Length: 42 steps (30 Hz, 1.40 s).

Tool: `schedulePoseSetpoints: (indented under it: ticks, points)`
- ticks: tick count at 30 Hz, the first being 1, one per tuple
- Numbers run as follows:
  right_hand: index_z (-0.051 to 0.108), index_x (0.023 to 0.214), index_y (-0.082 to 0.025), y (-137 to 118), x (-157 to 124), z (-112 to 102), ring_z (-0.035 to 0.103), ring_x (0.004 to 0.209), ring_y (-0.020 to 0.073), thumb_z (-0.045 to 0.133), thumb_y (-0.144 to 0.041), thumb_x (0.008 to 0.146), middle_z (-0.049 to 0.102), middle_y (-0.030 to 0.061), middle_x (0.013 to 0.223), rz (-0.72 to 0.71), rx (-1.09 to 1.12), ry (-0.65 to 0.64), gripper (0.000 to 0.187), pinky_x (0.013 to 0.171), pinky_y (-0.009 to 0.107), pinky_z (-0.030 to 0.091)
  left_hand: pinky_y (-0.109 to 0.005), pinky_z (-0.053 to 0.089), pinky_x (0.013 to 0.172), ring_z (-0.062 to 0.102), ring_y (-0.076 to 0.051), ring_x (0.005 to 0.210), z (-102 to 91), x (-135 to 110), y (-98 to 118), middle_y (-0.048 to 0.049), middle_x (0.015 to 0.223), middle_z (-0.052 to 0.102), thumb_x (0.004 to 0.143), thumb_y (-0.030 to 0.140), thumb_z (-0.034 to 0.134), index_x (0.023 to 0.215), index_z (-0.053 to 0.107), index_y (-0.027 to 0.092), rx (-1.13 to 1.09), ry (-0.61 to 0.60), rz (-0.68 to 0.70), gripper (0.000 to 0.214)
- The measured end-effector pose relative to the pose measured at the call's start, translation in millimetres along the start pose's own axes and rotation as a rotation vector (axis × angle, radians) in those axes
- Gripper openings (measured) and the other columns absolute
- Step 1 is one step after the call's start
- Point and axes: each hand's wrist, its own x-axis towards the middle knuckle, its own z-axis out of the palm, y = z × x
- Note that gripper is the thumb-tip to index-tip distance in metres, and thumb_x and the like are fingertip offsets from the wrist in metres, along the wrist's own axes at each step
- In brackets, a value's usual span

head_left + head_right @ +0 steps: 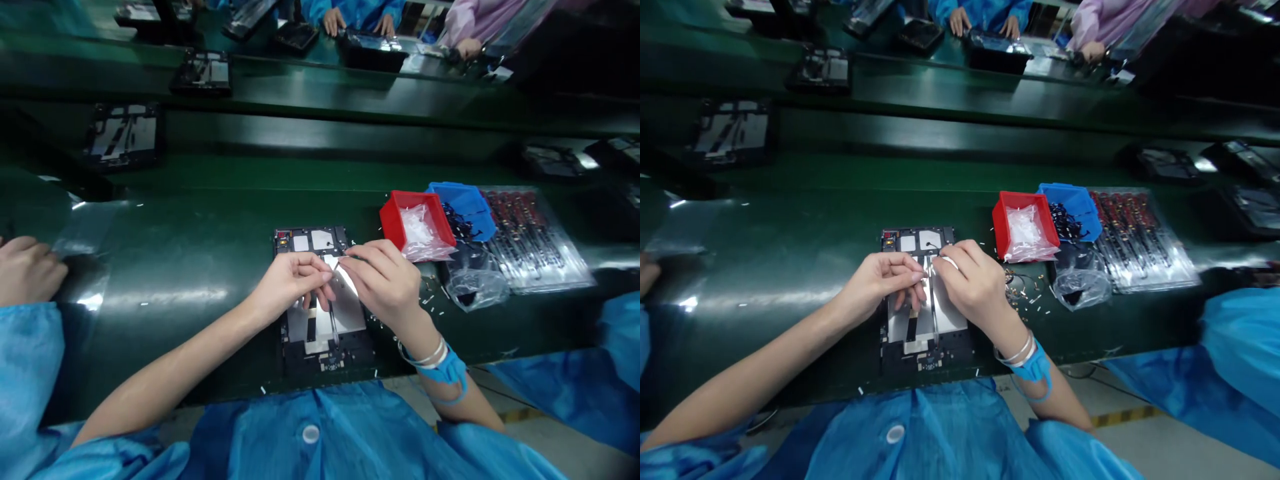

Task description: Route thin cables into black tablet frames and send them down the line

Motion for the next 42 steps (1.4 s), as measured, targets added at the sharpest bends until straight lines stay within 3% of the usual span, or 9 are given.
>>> schedulePoseSetpoints:
  ticks: [6,9,12,14,16,19,24,32,42]
  points:
    - [0.063,0.080,-0.020,-20.3,17.2,18.0,0.062,0.077,0.0158,0.059,-0.008,0.082,0.071,0.0033,0.080,-0.011,0.399,0.002,0.013,0.068,0.031,0.054,-0.018,0.039,0.038,0.066,-0.016,0.051,-22.3,-48.3,6.6,-0.0057,0.065,0.070,0.080,0.033,0.067,0.077,0.060,0.013,0.036,0.032,0.010,0.021]
    - [0.062,0.074,-0.021,-30.5,21.1,23.2,0.064,0.072,0.0140,0.061,-0.012,0.081,0.069,0.0006,0.074,0.320,0.734,-0.097,0.011,0.066,0.030,0.053,-0.020,0.047,0.048,0.069,-0.017,0.062,-38.1,-72.4,4.5,-0.0062,0.075,0.072,0.086,0.032,0.060,0.089,0.064,0.014,0.252,0.225,0.139,0.019]
    - [0.061,0.069,-0.020,-33.9,19.0,32.0,0.063,0.066,0.0131,0.070,-0.022,0.074,0.067,0.0005,0.070,0.755,1.038,-0.328,0.011,0.060,0.028,0.052,-0.023,0.052,0.061,0.070,-0.016,0.075,-54.8,-86.6,-11.4,-0.0053,0.085,0.073,0.088,0.027,0.057,0.094,0.065,0.015,0.671,0.497,0.348,0.015]
    - [0.060,0.067,-0.019,-33.8,15.8,40.2,0.062,0.066,0.0130,0.075,-0.027,0.067,0.066,0.0006,0.070,0.942,1.137,-0.438,0.016,0.061,0.028,0.051,-0.025,0.055,0.067,0.070,-0.017,0.081,-63.7,-88.9,-28.2,-0.0068,0.091,0.073,0.089,0.022,0.056,0.097,0.065,0.014,0.985,0.531,0.503,0.015]
    - [0.060,0.066,-0.019,-33.9,12.7,48.2,0.061,0.066,0.0131,0.076,-0.029,0.063,0.065,0.0007,0.069,1.032,1.146,-0.468,0.019,0.061,0.028,0.049,-0.028,0.056,0.074,0.069,-0.020,0.088,-69.0,-87.3,-44.7,-0.0103,0.097,0.072,0.089,0.017,0.053,0.104,0.064,0.011,1.232,0.462,0.641,0.019]
    - [0.061,0.067,-0.019,-35.9,9.9,55.6,0.060,0.066,0.0132,0.075,-0.029,0.063,0.066,0.0011,0.069,1.053,1.081,-0.490,0.018,0.059,0.028,0.047,-0.034,0.057,0.078,0.068,-0.024,0.095,-70.4,-82.7,-60.2,-0.0149,0.108,0.069,0.090,0.016,0.052,0.112,0.060,0.007,1.440,0.336,0.763,0.025]
    - [0.062,0.069,-0.018,-41.1,8.9,55.1,0.056,0.061,0.0115,0.069,-0.026,0.068,0.063,-0.0001,0.065,0.994,0.943,-0.538,0.011,0.054,0.026,0.042,-0.037,0.058,0.074,0.067,-0.027,0.098,-66.8,-79.1,-62.8,-0.0173,0.112,0.068,0.091,0.016,0.049,0.117,0.060,0.008,1.629,0.216,0.836,0.029]
    - [0.062,0.070,-0.018,-45.1,7.4,52.3,0.052,0.058,0.0095,0.065,-0.021,0.072,0.060,-0.0013,0.063,0.969,0.883,-0.537,0.005,0.051,0.024,0.037,-0.035,0.055,0.070,0.066,-0.027,0.101,-67.1,-80.3,-64.6,-0.0167,0.120,0.065,0.087,0.008,0.049,0.121,0.060,0.011,1.763,0.208,0.790,0.036]
    - [0.062,0.069,-0.017,-40.0,14.4,52.4,0.054,0.059,0.0089,0.063,-0.015,0.071,0.062,-0.0013,0.063,0.935,0.912,-0.592,0.004,0.054,0.024,0.039,-0.035,0.054,0.069,0.065,-0.027,0.099,-63.9,-78.0,-65.2,-0.0153,0.116,0.067,0.086,0.007,0.047,0.118,0.061,0.010,1.733,0.229,0.787,0.035]
